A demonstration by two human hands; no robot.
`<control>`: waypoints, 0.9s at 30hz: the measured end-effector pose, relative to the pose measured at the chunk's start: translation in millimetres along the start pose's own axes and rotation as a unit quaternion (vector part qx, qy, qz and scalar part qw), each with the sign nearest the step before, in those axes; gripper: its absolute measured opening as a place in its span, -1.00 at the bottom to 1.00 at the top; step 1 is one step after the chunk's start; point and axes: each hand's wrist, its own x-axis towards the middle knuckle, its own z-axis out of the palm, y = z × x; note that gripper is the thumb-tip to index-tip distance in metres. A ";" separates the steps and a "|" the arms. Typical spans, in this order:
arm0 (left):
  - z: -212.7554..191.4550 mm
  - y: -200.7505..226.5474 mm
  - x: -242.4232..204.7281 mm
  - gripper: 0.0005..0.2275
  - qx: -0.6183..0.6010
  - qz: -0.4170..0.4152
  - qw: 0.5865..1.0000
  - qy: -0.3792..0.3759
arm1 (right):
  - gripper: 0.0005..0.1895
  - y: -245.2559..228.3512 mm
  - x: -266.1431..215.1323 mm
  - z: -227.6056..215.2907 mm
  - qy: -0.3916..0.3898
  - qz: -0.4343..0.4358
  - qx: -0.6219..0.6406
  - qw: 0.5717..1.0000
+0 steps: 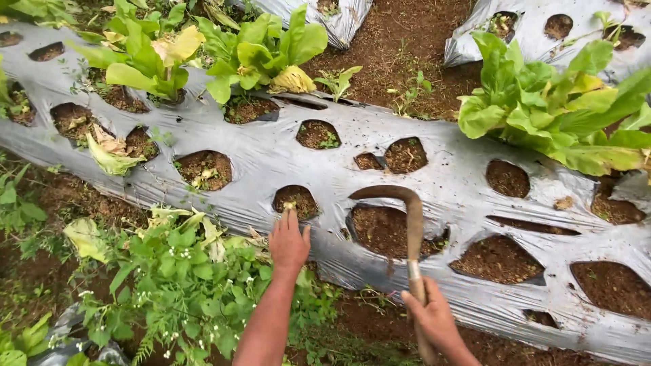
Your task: Using a hand sickle to cut weeds and clearing plant debris from a vegetable garden bed covered with plastic mulch.
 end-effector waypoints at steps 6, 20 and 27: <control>3.7 -15.1 74.2 -0.55 0.097 0.034 0.994 -0.046 | -0.72 -69.9 55.0 83.4 -0.001 -0.022 -0.111 0.994; 60.1 -34.2 114.5 -0.71 0.134 0.036 0.990 -0.017 | -0.52 -153.4 210.3 176.6 -0.016 -0.178 -0.306 0.935; 72.3 -49.0 106.5 -0.67 0.061 0.046 0.997 0.011 | -0.57 -155.4 225.6 177.9 -0.009 -0.178 -0.388 0.904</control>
